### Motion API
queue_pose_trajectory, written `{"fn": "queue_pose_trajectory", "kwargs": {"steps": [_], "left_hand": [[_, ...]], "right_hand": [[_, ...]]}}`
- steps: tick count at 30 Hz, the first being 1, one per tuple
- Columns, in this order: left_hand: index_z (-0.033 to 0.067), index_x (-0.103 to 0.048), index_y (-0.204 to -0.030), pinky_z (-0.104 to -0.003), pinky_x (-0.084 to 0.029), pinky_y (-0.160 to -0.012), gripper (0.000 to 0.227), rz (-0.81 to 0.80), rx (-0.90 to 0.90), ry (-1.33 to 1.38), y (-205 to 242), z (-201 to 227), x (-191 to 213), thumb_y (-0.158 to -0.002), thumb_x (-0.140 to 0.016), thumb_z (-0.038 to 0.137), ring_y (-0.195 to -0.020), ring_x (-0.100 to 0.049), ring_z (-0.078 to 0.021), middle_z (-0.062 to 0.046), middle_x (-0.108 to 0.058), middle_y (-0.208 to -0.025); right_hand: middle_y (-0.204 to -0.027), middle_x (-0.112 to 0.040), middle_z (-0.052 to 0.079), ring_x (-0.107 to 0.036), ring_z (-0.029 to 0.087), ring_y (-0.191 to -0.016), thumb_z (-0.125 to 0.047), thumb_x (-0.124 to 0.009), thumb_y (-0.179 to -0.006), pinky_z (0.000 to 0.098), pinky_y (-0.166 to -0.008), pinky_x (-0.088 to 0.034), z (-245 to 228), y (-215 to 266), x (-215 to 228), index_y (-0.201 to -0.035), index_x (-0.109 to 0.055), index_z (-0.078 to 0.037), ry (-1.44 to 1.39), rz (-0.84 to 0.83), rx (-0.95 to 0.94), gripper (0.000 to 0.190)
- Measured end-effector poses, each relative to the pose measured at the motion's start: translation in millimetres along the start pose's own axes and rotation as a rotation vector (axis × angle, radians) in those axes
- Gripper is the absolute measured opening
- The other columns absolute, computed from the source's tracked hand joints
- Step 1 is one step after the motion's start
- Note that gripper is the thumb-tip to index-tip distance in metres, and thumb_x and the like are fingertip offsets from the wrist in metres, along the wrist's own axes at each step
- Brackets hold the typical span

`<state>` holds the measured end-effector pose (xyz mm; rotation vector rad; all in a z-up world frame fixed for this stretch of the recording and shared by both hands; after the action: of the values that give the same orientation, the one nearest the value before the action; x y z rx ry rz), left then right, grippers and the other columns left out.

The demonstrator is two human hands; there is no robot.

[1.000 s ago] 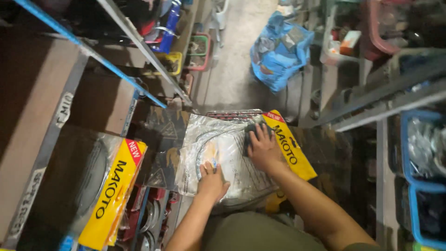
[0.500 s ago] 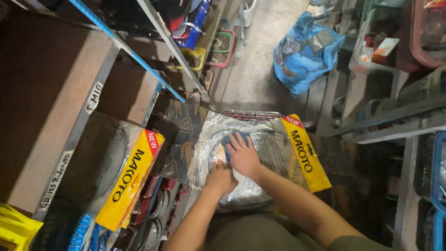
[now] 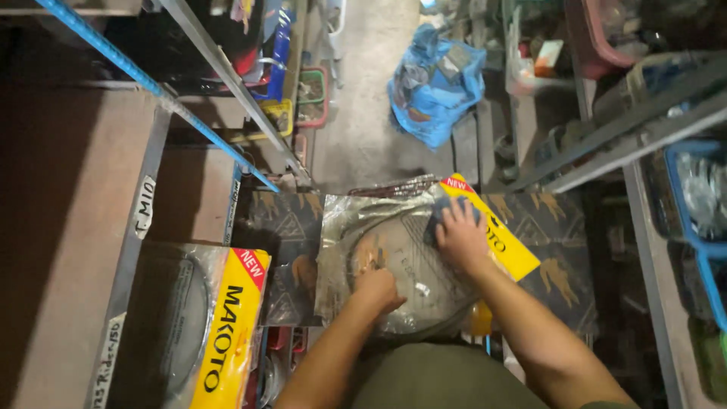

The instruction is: The person cleans the surface of a plastic-wrapped item labeled 'MAKOTO' using a dark cloth. They wipe the packaging repeatedly with both hands, moving the cloth back and forth across the surface. The person briefly picks up a yellow box from a nearby shelf and places it back down before resuming the wiping action.

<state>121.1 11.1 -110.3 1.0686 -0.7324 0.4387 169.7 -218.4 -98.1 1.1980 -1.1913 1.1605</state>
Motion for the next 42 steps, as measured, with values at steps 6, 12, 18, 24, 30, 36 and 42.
{"fn": "queue_pose_trajectory", "kwargs": {"steps": [6,12,18,24,30,36,42], "left_hand": [[-0.0023,-0.077,-0.099,-0.065,-0.051,-0.094,0.041,-0.054,-0.015,0.062,-14,-5,1,-0.086,-0.066,0.035,-0.114,-0.068,-0.0485,-0.022,-0.077,-0.106],[-0.008,-0.074,-0.091,-0.054,-0.06,-0.078,0.028,0.01,-0.11,0.167,-37,-14,-19,-0.085,-0.059,0.015,-0.097,-0.073,-0.0463,-0.03,-0.075,-0.09],[-0.0158,-0.006,-0.156,-0.074,-0.046,-0.094,0.089,-0.135,-0.012,0.208,-19,-12,1,-0.092,-0.057,0.019,-0.122,-0.054,-0.0632,-0.043,-0.058,-0.13],[-0.0195,-0.007,-0.153,-0.07,-0.046,-0.099,0.079,-0.09,-0.057,0.115,-19,-10,-1,-0.097,-0.049,0.016,-0.119,-0.063,-0.0539,-0.039,-0.063,-0.126],[0.0022,-0.012,-0.164,-0.081,-0.037,-0.098,0.083,-0.087,0.054,0.038,-14,4,-12,-0.093,-0.05,0.026,-0.133,-0.04,-0.0665,-0.027,-0.061,-0.139],[0.0099,-0.017,-0.165,-0.075,-0.036,-0.107,0.083,-0.061,0.218,0.07,23,32,22,-0.099,-0.058,0.038,-0.139,-0.029,-0.0668,-0.027,-0.052,-0.149],[0.0143,-0.015,-0.166,-0.066,-0.035,-0.114,0.106,-0.041,0.34,0.143,43,53,36,-0.09,-0.071,0.061,-0.145,-0.019,-0.0654,-0.043,-0.026,-0.157]], "right_hand": [[-0.159,-0.047,0.014,-0.043,0.034,-0.148,-0.035,-0.05,-0.098,0.0522,-0.113,-0.039,-25,47,12,-0.144,-0.057,-0.01,0.036,0.05,-0.127,0.053],[-0.158,-0.044,0.022,-0.042,0.042,-0.144,-0.023,-0.056,-0.09,0.0579,-0.112,-0.037,-83,121,-30,-0.139,-0.056,-0.001,-0.083,0.119,0.089,0.054],[-0.143,-0.057,0.019,-0.045,0.04,-0.142,-0.029,-0.064,-0.078,0.0536,-0.112,-0.036,-123,192,-26,-0.125,-0.064,-0.002,-0.295,0.095,0.434,0.055],[-0.129,-0.062,0.015,-0.052,0.038,-0.135,-0.023,-0.057,-0.082,0.0532,-0.112,-0.038,-82,191,27,-0.105,-0.066,-0.003,-0.405,0.097,0.433,0.031],[-0.125,-0.066,0.018,-0.057,0.043,-0.129,-0.018,-0.059,-0.087,0.054,-0.113,-0.042,1,192,4,-0.101,-0.068,-0.003,-0.345,0.292,0.263,0.023],[-0.121,-0.068,0.013,-0.059,0.035,-0.129,-0.018,-0.062,-0.085,0.048,-0.115,-0.042,59,156,6,-0.1,-0.071,-0.007,-0.248,0.306,0.126,0.021],[-0.133,-0.066,0.022,-0.062,0.044,-0.125,-0.012,-0.057,-0.09,0.0485,-0.108,-0.049,101,128,-40,-0.125,-0.071,-0.004,-0.4,0.222,-0.081,0.039]]}}
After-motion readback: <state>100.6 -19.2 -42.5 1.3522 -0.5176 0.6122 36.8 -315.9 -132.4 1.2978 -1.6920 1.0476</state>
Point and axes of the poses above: each hand's wrist, its own y-axis away from the middle knuckle, its own x-axis out of the back of the hand, z = x × y, the point moved 2 cm from there along -y, towards the middle knuckle
